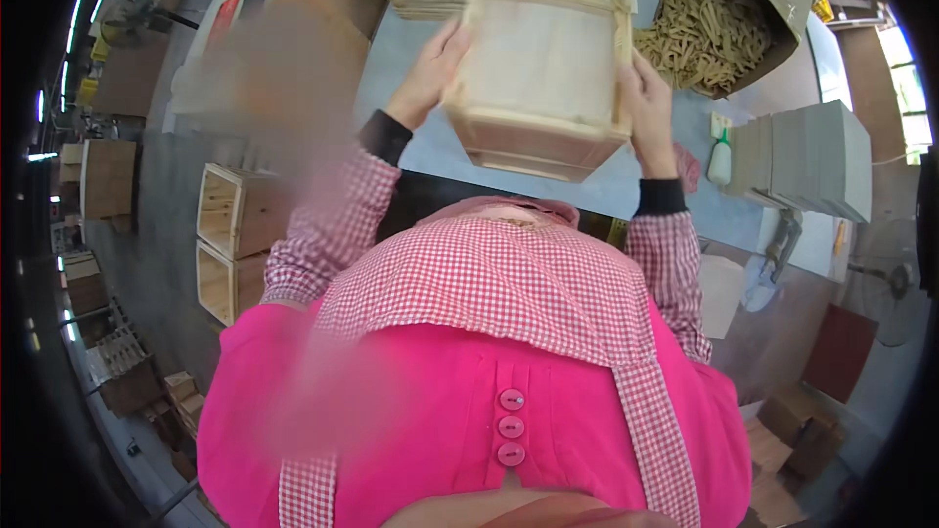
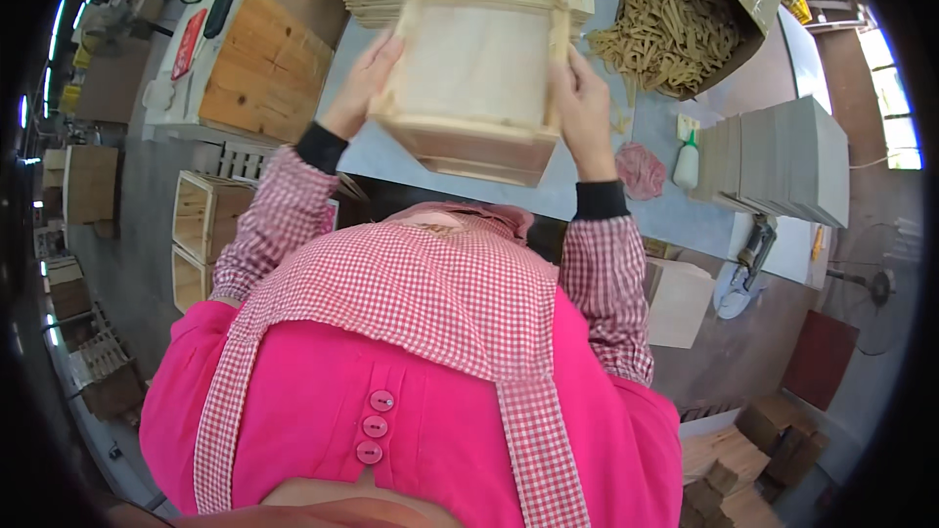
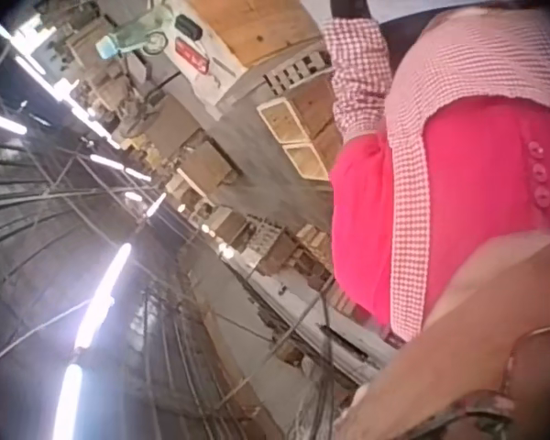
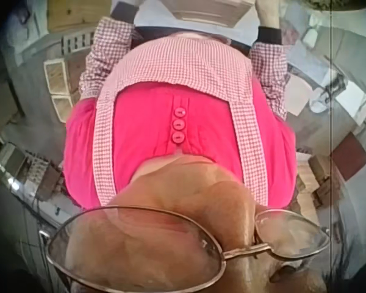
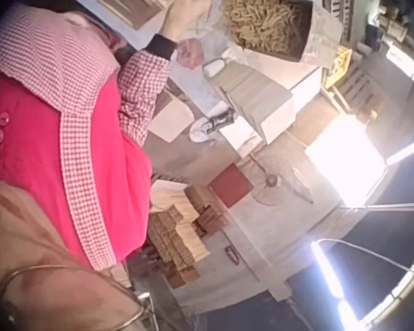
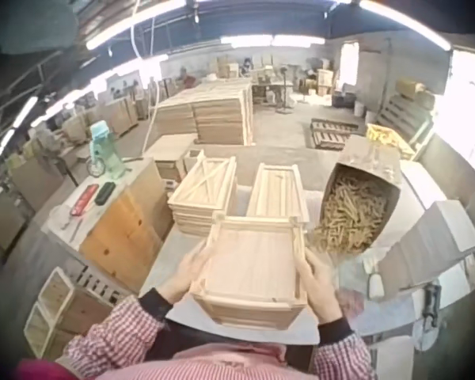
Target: Assembling and applying glue to wooden box components in a workshop.
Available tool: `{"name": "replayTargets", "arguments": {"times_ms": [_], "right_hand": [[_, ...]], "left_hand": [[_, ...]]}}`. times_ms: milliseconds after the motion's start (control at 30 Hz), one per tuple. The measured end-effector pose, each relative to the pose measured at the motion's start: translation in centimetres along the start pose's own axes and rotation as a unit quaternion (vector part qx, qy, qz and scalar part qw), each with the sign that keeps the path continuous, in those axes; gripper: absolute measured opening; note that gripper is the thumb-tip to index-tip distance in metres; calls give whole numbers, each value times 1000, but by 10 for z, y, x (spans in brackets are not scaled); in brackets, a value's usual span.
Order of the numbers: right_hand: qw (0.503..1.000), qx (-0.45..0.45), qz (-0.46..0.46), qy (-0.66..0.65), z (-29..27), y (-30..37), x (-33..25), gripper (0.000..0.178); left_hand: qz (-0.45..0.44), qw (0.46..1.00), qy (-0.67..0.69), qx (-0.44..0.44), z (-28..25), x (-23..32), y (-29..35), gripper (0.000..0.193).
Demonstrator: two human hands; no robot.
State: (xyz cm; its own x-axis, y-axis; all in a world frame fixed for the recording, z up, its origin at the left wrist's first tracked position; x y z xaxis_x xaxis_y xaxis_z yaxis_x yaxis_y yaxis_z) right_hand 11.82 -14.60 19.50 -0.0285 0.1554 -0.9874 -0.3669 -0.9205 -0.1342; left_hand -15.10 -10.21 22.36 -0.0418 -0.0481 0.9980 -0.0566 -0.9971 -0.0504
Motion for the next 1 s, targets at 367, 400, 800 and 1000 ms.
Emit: {"name": "replayTargets", "arguments": {"times_ms": [367,400,800,1000], "right_hand": [[995,-25,-97,18,-7,-36,3,35],[991,-44,-113,63,-11,-47,14,32],[988,-119,83,42,-15,108,6,29],[999,0,-33,42,7,78,37,38]], "left_hand": [[-46,994,-97,34,5,-14,-8,40],[-45,995,-76,42,10,-14,-9,39],[-153,984,-44,-77,-10,17,-120,60],[-247,953,-144,-103,-37,22,-102,62]]}}
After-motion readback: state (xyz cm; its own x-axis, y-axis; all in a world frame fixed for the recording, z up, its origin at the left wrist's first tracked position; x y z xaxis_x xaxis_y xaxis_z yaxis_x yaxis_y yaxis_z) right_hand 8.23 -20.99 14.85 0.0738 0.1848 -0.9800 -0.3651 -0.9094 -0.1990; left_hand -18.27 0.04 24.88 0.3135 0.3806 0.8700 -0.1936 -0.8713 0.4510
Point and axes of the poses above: each hand's wrist, its own y-axis away from the middle knuckle, its own z-axis out of the palm, x = y × z, the point moved 2 cm from there along -y, towards the middle knuckle, and after that the axes turned 11 degrees about x, right-handed, at the moved point
